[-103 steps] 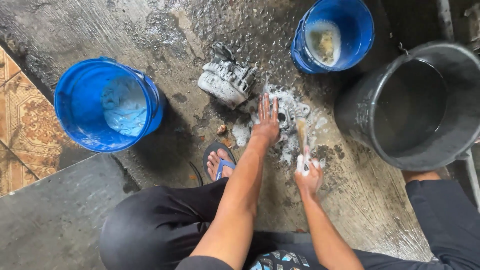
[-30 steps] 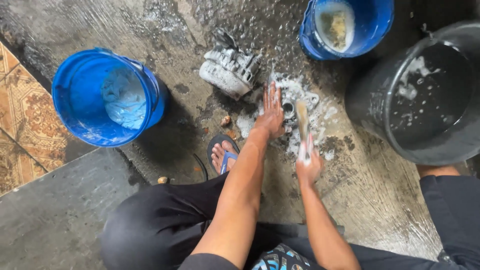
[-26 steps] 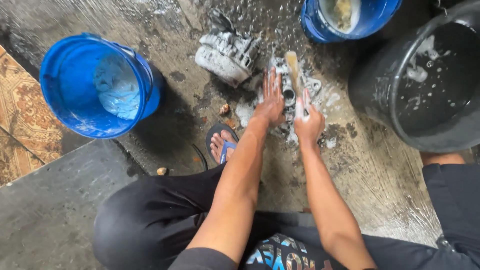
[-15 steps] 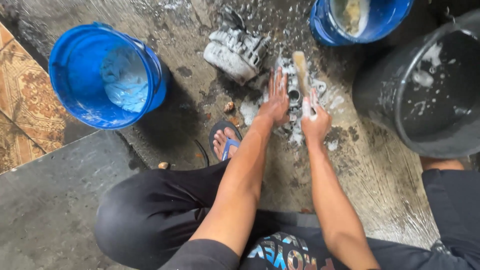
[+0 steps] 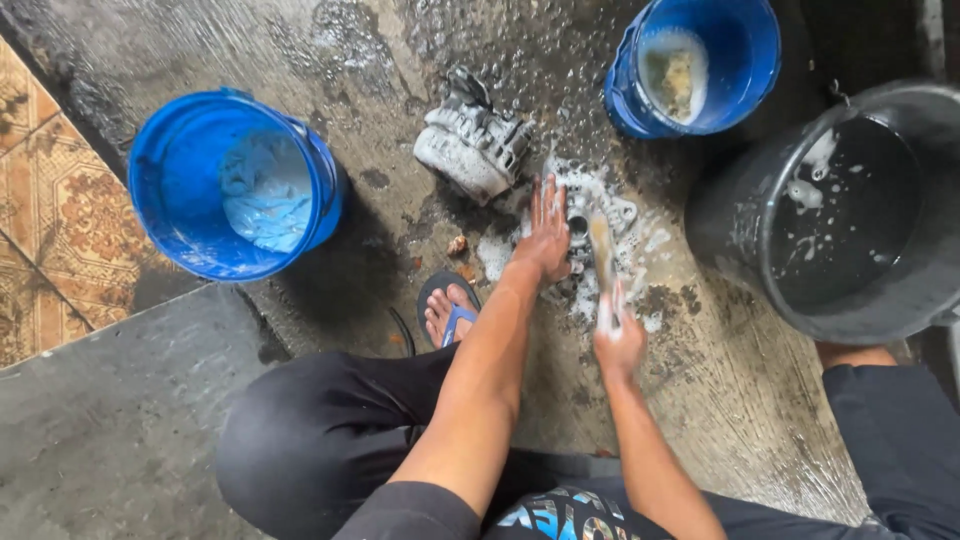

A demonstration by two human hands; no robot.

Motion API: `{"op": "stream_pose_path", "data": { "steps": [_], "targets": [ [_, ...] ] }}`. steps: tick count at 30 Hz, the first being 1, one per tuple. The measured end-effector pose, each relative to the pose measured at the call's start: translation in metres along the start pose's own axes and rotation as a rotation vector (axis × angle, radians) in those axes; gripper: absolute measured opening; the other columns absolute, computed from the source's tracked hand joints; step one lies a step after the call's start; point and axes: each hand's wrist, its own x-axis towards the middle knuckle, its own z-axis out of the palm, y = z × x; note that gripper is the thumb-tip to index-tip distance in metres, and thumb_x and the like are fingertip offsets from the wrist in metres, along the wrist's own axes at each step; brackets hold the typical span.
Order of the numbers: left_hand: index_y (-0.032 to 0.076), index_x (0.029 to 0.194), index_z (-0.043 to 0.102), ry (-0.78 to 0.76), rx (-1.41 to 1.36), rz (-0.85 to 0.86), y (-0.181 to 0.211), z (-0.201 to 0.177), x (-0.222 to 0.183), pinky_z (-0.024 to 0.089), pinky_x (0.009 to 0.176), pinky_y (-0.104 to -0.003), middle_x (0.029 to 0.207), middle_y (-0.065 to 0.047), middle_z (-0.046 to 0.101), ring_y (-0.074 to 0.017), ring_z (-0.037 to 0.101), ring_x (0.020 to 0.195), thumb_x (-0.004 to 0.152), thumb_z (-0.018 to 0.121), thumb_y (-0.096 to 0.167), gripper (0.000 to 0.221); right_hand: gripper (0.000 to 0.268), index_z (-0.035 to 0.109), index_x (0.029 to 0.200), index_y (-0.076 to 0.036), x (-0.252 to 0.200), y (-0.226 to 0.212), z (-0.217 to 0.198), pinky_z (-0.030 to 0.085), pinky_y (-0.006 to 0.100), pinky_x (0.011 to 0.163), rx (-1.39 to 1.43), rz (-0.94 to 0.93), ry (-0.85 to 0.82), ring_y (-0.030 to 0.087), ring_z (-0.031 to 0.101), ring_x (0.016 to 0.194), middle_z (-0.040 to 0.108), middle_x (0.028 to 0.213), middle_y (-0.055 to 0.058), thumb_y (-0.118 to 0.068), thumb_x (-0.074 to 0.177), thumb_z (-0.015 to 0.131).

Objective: Scrubbing and rinsing an alternator housing to remove dirt and grease using a brush and soapy water.

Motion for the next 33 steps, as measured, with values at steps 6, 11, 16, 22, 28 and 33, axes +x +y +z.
{"op": "stream_pose_path", "data": {
  "steps": [6, 11, 16, 22, 28, 33],
  "targets": [
    [0.000, 0.159, -0.019, 0.002, 0.013, 0.003, -0.005, 0.007, 0.000, 0.059, 0.095, -0.057, 0.165, -0.013, -0.035, -0.0383, -0.031, 0.153, 0.078, 0.068, 0.014, 0.120, 0.038, 0.082, 0.097, -0.016, 0.066, -0.032, 0.036, 0.055, 0.048, 0.074, -0.131, 0.128, -0.103, 0.037, 0.073, 0.084, 0.075, 0.083, 0.013, -0.054, 0.095, 0.074],
    [-0.001, 0.159, -0.018, -0.012, 0.014, 0.022, -0.006, 0.004, 0.000, 0.058, 0.096, -0.059, 0.165, -0.016, -0.034, -0.0398, -0.029, 0.153, 0.073, 0.073, 0.013, 0.126, 0.037, 0.079, 0.096, -0.004, 0.013, -0.010, 0.013, 0.054, 0.054, 0.075, -0.206, 0.146, -0.119, 0.044, 0.071, 0.082, 0.072, 0.080, 0.023, -0.040, 0.098, 0.069],
    [-0.002, 0.159, -0.015, -0.019, -0.032, 0.010, -0.015, 0.017, 0.006, 0.059, 0.095, -0.054, 0.166, -0.017, -0.030, -0.0397, -0.026, 0.153, 0.070, 0.068, 0.006, 0.121, 0.036, 0.074, 0.129, -0.025, 0.049, -0.048, 0.014, 0.053, 0.050, 0.080, -0.028, 0.256, -0.216, 0.040, 0.072, 0.084, 0.076, 0.088, 0.017, -0.048, 0.104, 0.063],
    [-0.004, 0.159, -0.012, -0.006, -0.001, 0.014, 0.011, -0.013, -0.023, 0.060, 0.093, -0.053, 0.167, -0.016, -0.030, -0.0382, -0.030, 0.152, 0.080, 0.063, 0.009, 0.110, 0.028, 0.080, 0.092, 0.001, 0.001, -0.058, -0.007, 0.052, 0.047, 0.063, -0.143, -0.036, 0.077, 0.042, 0.070, 0.071, 0.073, 0.081, 0.023, -0.026, 0.093, 0.083],
    [-0.005, 0.159, -0.011, 0.003, 0.017, 0.047, -0.015, 0.015, 0.007, 0.061, 0.094, -0.050, 0.167, -0.019, -0.028, -0.0422, -0.031, 0.151, 0.073, 0.066, 0.005, 0.116, 0.040, 0.082, 0.096, -0.009, 0.041, -0.026, 0.039, 0.056, 0.046, 0.071, -0.167, 0.183, -0.017, 0.037, 0.074, 0.075, 0.073, 0.075, 0.018, -0.049, 0.097, 0.077],
    [-0.004, 0.159, -0.012, 0.002, 0.009, 0.028, -0.010, 0.000, 0.005, 0.061, 0.095, -0.049, 0.167, -0.018, -0.029, -0.0417, -0.031, 0.151, 0.074, 0.067, 0.006, 0.117, 0.029, 0.080, 0.106, -0.013, -0.015, 0.017, 0.034, 0.055, 0.044, 0.068, -0.155, 0.085, 0.044, 0.037, 0.074, 0.075, 0.074, 0.078, 0.019, -0.040, 0.097, 0.076]
  ]
}}
